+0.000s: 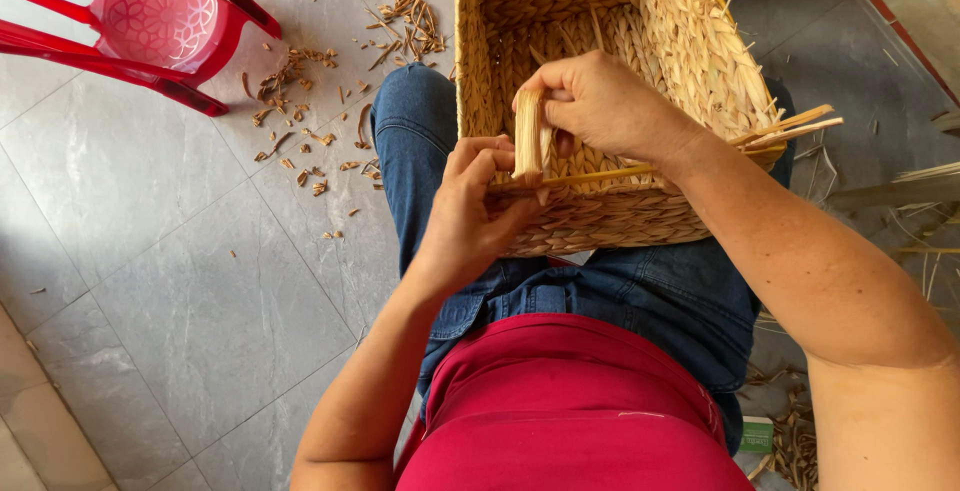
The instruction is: The person sits on the floor with a woven water hyacinth basket on their lap and weaves flat palm strips along the basket's rim, tucking and tightening the strips by hand. They briefly use scissors to trim a strip end, then continue folding and securing the rim weave around the basket edge.
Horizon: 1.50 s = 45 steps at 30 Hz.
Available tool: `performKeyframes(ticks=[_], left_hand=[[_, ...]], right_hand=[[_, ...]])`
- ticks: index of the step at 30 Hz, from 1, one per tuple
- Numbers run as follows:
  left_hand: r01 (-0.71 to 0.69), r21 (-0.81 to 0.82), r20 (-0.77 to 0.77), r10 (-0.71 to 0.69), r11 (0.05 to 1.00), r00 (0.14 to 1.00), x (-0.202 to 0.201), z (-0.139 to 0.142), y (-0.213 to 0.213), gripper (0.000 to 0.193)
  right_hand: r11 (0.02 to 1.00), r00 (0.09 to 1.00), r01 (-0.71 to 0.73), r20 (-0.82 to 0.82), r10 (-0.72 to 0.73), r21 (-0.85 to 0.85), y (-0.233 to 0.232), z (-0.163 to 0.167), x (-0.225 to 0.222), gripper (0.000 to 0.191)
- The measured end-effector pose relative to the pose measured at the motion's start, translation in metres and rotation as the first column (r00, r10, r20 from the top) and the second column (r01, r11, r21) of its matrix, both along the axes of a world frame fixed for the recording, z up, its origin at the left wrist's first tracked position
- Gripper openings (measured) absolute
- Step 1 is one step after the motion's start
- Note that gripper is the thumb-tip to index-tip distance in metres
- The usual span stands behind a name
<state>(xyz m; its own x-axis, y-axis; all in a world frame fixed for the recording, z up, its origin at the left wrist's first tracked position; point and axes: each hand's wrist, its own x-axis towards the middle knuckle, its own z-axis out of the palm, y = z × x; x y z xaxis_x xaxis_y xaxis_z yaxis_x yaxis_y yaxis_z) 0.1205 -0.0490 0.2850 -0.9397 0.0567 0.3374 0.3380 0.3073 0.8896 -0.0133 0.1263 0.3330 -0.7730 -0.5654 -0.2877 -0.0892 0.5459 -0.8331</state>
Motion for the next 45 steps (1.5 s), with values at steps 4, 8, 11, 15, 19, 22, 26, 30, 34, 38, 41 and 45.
performKeyframes(ticks=[4, 8, 11, 15, 19, 22, 26, 30, 34, 38, 41, 45], left_hand=[[0.055, 0.068, 0.084, -0.061, 0.996, 0.995, -0.005, -0.002, -0.007, 0.018], [-0.051, 0.094, 0.159, 0.036, 0.994, 0.987, -0.007, -0.004, 0.002, 0.015], [-0.059, 0.105, 0.161, 0.041, 0.993, 0.986, -0.007, -0.004, 0.005, 0.016], [-0.067, -0.002, 0.091, 0.067, 0.998, 0.994, -0.008, -0.002, 0.005, 0.017], [-0.088, -0.041, 0.045, 0.089, 0.995, 0.995, -0.007, 0.002, 0.004, 0.019], [-0.096, -0.061, 0.019, 0.097, 0.994, 0.995, -0.008, 0.004, 0.005, 0.018], [-0.096, -0.092, 0.008, 0.097, 0.991, 0.995, -0.009, 0.007, 0.007, 0.020], [-0.103, -0.140, 0.029, 0.108, 0.985, 0.994, -0.010, 0.010, 0.007, 0.021], [-0.081, -0.151, -0.008, 0.080, 0.985, 0.997, -0.015, 0.014, 0.005, 0.021], [-0.050, -0.202, 0.051, 0.062, 0.978, 0.997, -0.019, 0.018, 0.001, 0.020], [-0.113, -0.264, -0.004, 0.116, 0.958, 0.993, -0.012, 0.016, 0.005, 0.018], [-0.133, -0.318, -0.259, 0.049, 0.939, 0.965, -0.002, 0.007, 0.010, 0.022]], right_hand=[[0.993, 0.997, -0.076, 0.027, 0.074, 0.094, 0.005, 0.005, 0.008, 0.020], [0.955, 0.884, -0.026, -0.439, 0.160, 0.294, 0.021, 0.024, 0.031, 0.031], [0.992, 0.614, -0.060, -0.780, 0.122, 0.108, 0.036, 0.033, 0.066, 0.020], [0.990, 0.493, -0.064, -0.859, 0.139, 0.124, 0.032, 0.017, 0.105, 0.026], [0.996, 0.316, -0.085, -0.947, 0.064, 0.039, 0.026, -0.008, 0.111, 0.020], [0.964, 0.382, -0.264, -0.921, 0.073, -0.033, 0.035, -0.017, 0.122, 0.018], [0.894, 0.599, -0.427, -0.783, 0.168, -0.135, 0.066, -0.012, 0.151, 0.016], [0.822, 0.857, -0.429, -0.455, 0.241, -0.374, 0.090, 0.002, 0.158, 0.017], [0.942, 0.789, -0.241, -0.612, 0.049, -0.235, 0.076, 0.001, 0.139, 0.033], [0.974, 0.501, -0.227, -0.858, 0.113, -0.005, 0.047, -0.020, 0.130, 0.039], [0.946, 0.695, -0.248, -0.718, 0.024, -0.209, 0.050, -0.033, 0.128, 0.018], [0.884, 0.899, -0.061, -0.411, -0.154, -0.463, 0.079, -0.040, 0.132, 0.024]])
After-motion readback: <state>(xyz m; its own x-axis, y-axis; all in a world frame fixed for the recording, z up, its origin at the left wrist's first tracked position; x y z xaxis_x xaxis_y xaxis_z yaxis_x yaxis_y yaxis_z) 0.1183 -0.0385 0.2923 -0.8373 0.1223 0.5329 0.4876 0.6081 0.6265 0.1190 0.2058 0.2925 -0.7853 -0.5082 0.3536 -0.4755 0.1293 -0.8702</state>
